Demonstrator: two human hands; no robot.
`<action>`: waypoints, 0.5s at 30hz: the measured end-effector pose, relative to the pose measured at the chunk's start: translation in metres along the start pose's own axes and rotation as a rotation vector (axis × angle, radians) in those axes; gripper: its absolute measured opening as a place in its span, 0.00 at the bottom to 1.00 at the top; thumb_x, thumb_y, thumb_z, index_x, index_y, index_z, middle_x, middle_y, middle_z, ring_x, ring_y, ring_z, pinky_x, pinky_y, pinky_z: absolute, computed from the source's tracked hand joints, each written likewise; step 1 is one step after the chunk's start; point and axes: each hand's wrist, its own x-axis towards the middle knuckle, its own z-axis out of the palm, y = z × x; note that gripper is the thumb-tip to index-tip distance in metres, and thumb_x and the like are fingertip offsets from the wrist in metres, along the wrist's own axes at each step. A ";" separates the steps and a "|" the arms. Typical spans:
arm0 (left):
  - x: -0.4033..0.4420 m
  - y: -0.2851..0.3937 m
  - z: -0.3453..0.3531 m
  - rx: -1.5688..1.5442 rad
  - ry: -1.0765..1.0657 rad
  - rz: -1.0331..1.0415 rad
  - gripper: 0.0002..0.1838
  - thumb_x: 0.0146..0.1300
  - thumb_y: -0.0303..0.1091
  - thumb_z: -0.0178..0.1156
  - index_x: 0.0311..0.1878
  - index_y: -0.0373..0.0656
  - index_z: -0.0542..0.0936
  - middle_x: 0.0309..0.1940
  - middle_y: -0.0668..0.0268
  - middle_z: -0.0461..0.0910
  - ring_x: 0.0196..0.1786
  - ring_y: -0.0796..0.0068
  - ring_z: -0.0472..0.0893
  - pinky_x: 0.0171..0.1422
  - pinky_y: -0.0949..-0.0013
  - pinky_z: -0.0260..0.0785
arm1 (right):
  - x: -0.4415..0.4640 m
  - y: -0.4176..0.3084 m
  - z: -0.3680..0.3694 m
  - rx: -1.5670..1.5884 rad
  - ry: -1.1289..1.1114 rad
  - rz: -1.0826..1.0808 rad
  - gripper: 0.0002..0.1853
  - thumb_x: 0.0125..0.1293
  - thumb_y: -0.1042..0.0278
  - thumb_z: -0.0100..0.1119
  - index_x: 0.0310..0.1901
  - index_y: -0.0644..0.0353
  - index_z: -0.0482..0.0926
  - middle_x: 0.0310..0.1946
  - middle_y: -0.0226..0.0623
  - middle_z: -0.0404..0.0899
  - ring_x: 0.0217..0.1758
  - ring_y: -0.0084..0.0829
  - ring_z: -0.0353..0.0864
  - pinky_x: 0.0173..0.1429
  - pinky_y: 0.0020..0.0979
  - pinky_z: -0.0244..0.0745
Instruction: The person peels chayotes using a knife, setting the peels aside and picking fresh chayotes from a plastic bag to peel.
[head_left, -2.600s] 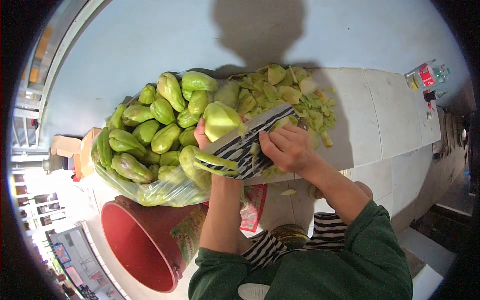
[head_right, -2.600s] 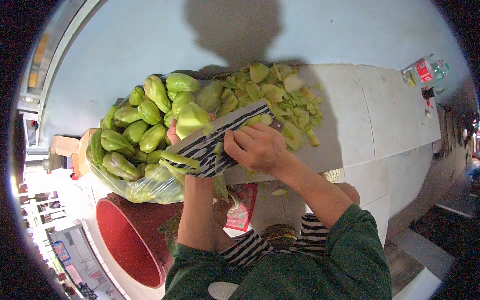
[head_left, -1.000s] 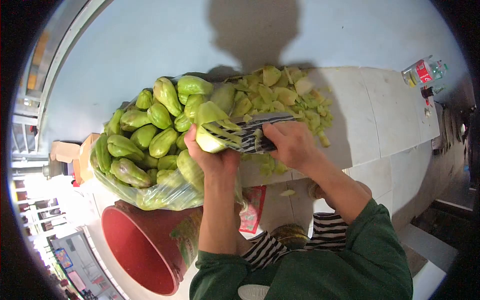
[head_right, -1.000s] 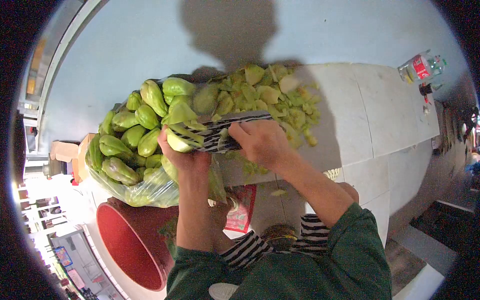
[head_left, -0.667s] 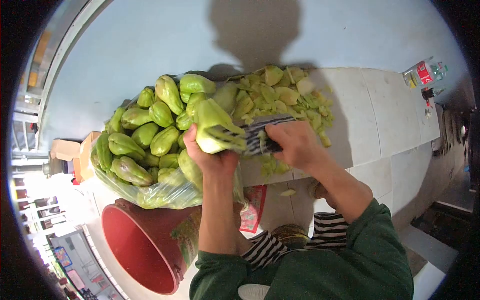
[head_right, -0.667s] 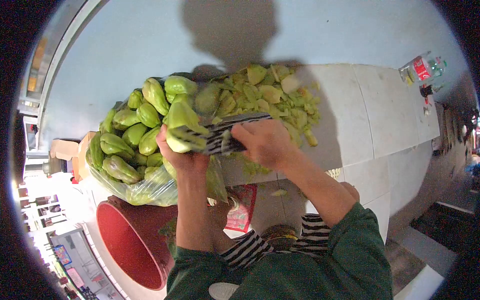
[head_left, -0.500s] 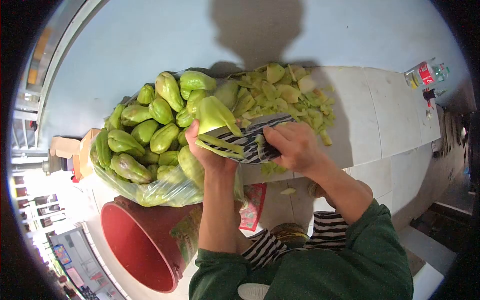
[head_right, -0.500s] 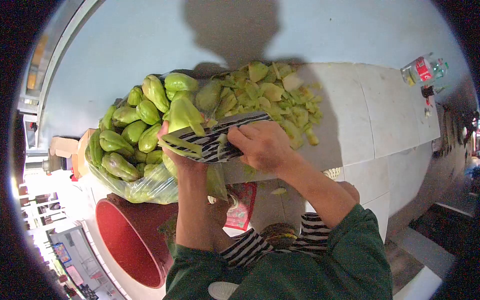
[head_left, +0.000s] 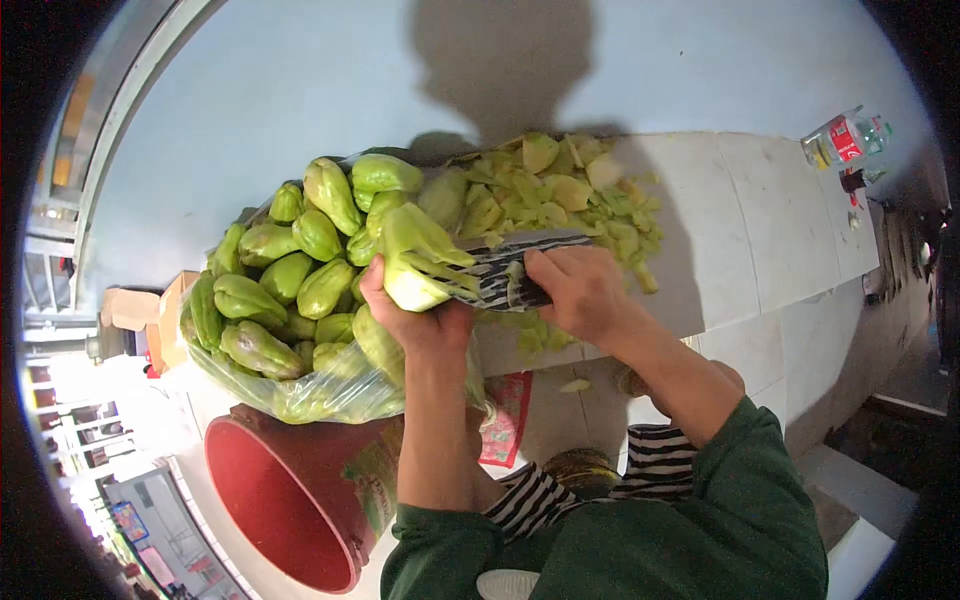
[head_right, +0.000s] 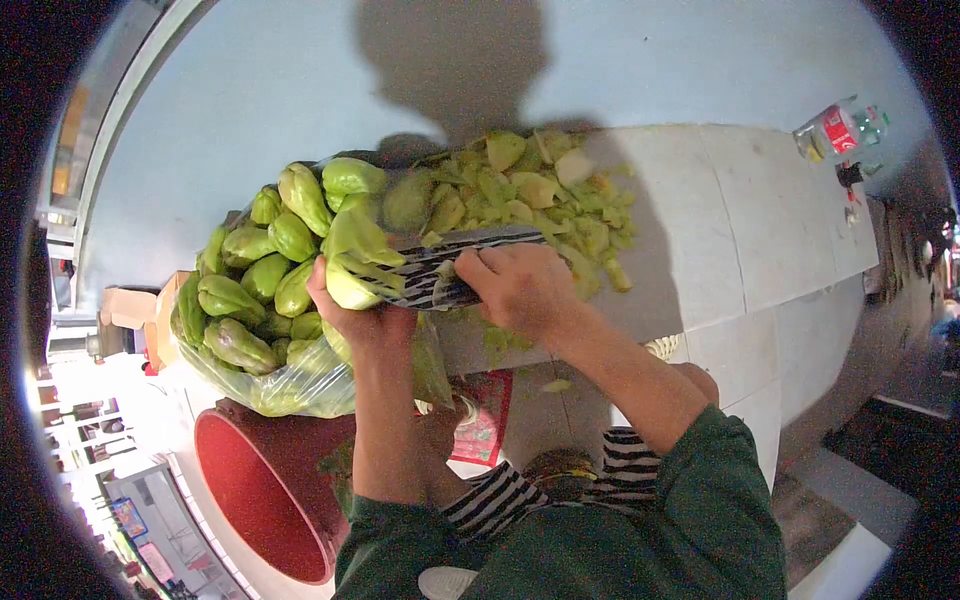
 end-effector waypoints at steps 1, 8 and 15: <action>-0.001 -0.001 -0.002 0.002 0.005 0.002 0.27 0.60 0.54 0.48 0.50 0.40 0.75 0.42 0.60 0.80 0.45 0.61 0.79 0.51 0.55 0.73 | 0.001 -0.005 -0.001 0.005 -0.002 0.000 0.19 0.43 0.65 0.67 0.37 0.55 0.71 0.26 0.35 0.76 0.30 0.41 0.81 0.32 0.40 0.75; -0.003 0.002 0.005 -0.015 0.002 -0.045 0.26 0.60 0.53 0.50 0.52 0.41 0.75 0.43 0.61 0.80 0.46 0.61 0.79 0.52 0.55 0.72 | 0.002 0.005 0.003 0.091 -0.034 0.109 0.19 0.42 0.70 0.65 0.39 0.58 0.72 0.26 0.39 0.76 0.31 0.45 0.80 0.32 0.42 0.74; -0.002 -0.003 -0.007 -0.064 -0.065 -0.089 0.26 0.59 0.51 0.50 0.52 0.41 0.75 0.44 0.60 0.80 0.46 0.61 0.80 0.53 0.56 0.73 | 0.007 -0.004 -0.005 0.120 0.012 0.057 0.15 0.48 0.68 0.64 0.37 0.56 0.70 0.29 0.38 0.79 0.33 0.45 0.81 0.31 0.43 0.75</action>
